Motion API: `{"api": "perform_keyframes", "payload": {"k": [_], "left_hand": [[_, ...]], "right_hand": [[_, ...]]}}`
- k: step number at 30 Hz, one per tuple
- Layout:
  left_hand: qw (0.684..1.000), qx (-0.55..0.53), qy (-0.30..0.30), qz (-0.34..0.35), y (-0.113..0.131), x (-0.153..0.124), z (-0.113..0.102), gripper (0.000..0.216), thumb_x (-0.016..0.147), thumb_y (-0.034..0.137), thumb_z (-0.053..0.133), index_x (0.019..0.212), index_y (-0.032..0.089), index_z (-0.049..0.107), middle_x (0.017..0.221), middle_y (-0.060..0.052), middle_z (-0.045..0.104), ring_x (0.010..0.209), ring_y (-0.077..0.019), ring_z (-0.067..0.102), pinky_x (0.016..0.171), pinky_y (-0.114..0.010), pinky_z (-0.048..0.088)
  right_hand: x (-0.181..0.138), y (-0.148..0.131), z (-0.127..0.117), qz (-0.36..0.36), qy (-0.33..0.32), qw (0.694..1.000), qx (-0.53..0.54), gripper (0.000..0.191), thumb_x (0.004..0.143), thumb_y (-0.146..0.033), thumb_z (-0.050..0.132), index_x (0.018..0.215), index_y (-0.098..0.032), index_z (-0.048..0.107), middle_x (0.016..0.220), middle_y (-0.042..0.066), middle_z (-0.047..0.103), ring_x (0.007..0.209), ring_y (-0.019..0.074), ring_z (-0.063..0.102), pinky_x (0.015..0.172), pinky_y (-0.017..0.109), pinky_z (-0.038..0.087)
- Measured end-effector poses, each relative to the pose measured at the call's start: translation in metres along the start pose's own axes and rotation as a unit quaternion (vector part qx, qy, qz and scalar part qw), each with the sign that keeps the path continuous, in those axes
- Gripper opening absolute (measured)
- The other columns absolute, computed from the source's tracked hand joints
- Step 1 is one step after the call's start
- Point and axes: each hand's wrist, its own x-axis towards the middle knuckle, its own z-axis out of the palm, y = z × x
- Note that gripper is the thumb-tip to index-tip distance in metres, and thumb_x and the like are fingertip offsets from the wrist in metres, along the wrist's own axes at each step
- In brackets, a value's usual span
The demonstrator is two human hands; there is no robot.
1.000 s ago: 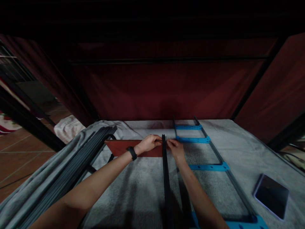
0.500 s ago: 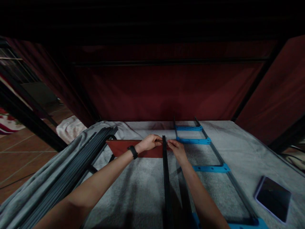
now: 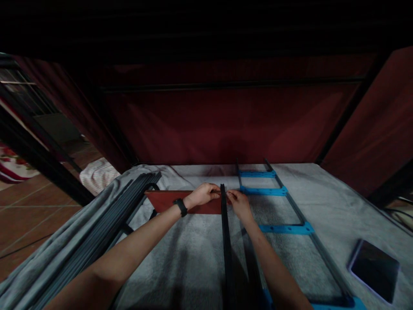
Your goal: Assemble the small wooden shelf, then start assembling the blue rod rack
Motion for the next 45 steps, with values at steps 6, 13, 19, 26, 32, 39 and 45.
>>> {"api": "perform_keyframes", "payload": {"k": [6,13,19,26,32,39,45], "left_hand": [[1.0,0.022,0.009,0.008,0.004,-0.001,-0.001,0.018,0.086,0.021,0.062,0.1,0.016,0.072,0.092,-0.005,0.073,0.084,-0.0177,0.065,0.076,-0.024,0.046],[0.999,0.034,0.005,0.013,0.005,-0.001,-0.001,0.016,0.086,0.019,0.063,0.099,0.016,0.071,0.088,-0.004,0.072,0.084,-0.0177,0.065,0.078,-0.025,0.047],[1.0,0.028,0.008,0.009,0.002,-0.002,0.0,0.016,0.085,0.021,0.063,0.098,0.017,0.071,0.088,-0.003,0.073,0.08,-0.0168,0.065,0.072,-0.024,0.046],[0.999,0.032,0.02,0.02,0.002,-0.002,0.002,0.018,0.086,0.02,0.063,0.101,0.017,0.071,0.092,-0.004,0.073,0.082,-0.0173,0.066,0.074,-0.024,0.046],[0.999,0.039,0.021,0.022,-0.002,-0.001,0.004,0.017,0.086,0.022,0.062,0.1,0.017,0.071,0.094,-0.004,0.074,0.084,-0.0179,0.066,0.076,-0.025,0.046],[0.999,0.034,0.023,0.032,-0.003,-0.001,0.005,0.019,0.087,0.021,0.061,0.102,0.017,0.071,0.095,-0.005,0.074,0.086,-0.0179,0.066,0.077,-0.024,0.047],[0.999,0.043,0.022,0.02,0.002,-0.002,0.002,0.019,0.086,0.022,0.062,0.101,0.017,0.072,0.091,-0.004,0.073,0.082,-0.0174,0.066,0.074,-0.024,0.046]], "right_hand": [[-0.001,0.0,0.005,0.001,-0.002,0.997,-0.073,0.034,0.093,-0.044,0.046,0.076,-0.023,0.067,0.073,0.004,0.07,0.071,0.0192,0.065,0.07,0.028,0.044],[-0.002,0.002,0.014,0.048,-0.018,0.988,-0.147,0.057,0.096,-0.061,0.029,0.062,-0.024,0.057,0.065,0.007,0.066,0.069,0.0207,0.064,0.065,0.029,0.041],[0.007,0.003,0.001,0.099,-0.039,0.994,0.008,0.058,0.093,-0.064,0.024,0.071,-0.024,0.061,0.066,0.004,0.066,0.061,0.0192,0.063,0.059,0.03,0.047],[0.007,0.008,-0.001,0.023,-0.048,0.998,0.026,0.028,0.082,-0.049,0.051,0.079,-0.024,0.063,0.08,0.003,0.07,0.073,0.0191,0.065,0.069,0.031,0.05],[0.004,0.012,-0.001,0.031,-0.026,0.999,0.004,0.035,0.088,-0.053,0.046,0.07,-0.027,0.059,0.065,0.002,0.064,0.066,0.0199,0.063,0.064,0.031,0.048],[0.006,0.005,-0.002,0.017,-0.028,0.999,0.013,0.032,0.082,-0.054,0.052,0.08,-0.024,0.064,0.081,0.003,0.071,0.079,0.0208,0.067,0.074,0.032,0.051],[0.004,0.0,-0.002,0.094,-0.025,0.995,0.007,0.047,0.089,-0.062,0.036,0.081,-0.024,0.063,0.078,0.005,0.07,0.068,0.0196,0.067,0.063,0.031,0.05]]}}
